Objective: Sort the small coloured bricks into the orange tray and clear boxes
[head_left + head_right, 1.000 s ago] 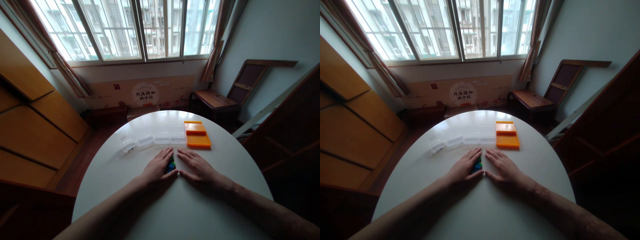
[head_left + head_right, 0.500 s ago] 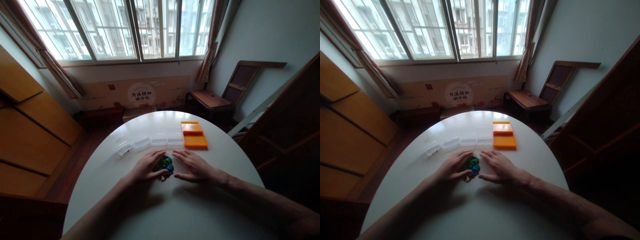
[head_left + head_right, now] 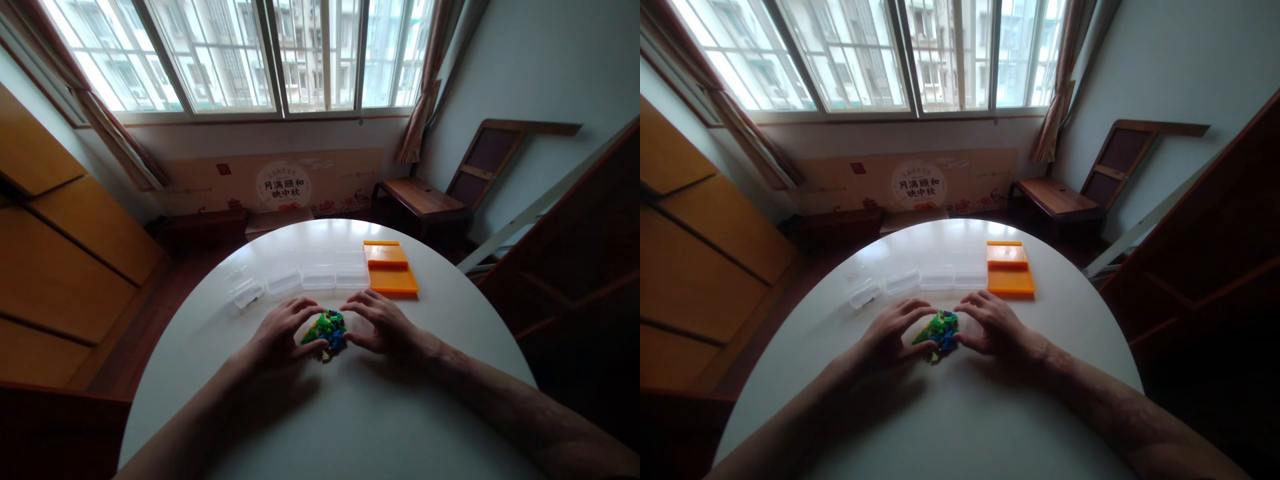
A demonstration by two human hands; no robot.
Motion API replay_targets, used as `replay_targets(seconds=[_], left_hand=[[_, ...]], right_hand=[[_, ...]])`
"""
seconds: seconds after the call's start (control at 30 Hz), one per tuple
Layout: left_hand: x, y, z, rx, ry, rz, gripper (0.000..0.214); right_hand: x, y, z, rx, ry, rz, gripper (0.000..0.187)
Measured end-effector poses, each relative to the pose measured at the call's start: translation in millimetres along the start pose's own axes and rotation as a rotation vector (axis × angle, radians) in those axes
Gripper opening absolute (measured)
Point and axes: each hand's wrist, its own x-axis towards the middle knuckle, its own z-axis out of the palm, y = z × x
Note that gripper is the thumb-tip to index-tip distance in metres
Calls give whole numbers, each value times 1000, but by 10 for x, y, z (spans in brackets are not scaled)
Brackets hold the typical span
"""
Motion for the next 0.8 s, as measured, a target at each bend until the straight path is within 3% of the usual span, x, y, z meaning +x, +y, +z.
replay_targets(seconds=[0.3, 0.47, 0.8], left_hand=[[-38, -189, 44, 221, 172, -303, 57], [-36, -241, 69, 262, 156, -322, 57], [-29, -99, 40, 235, 198, -351, 47]], right_hand=[[3, 70, 58, -134, 36, 147, 63], [-14, 110, 71, -163, -22, 192, 70], [-22, 142, 104, -143, -2, 196, 68]])
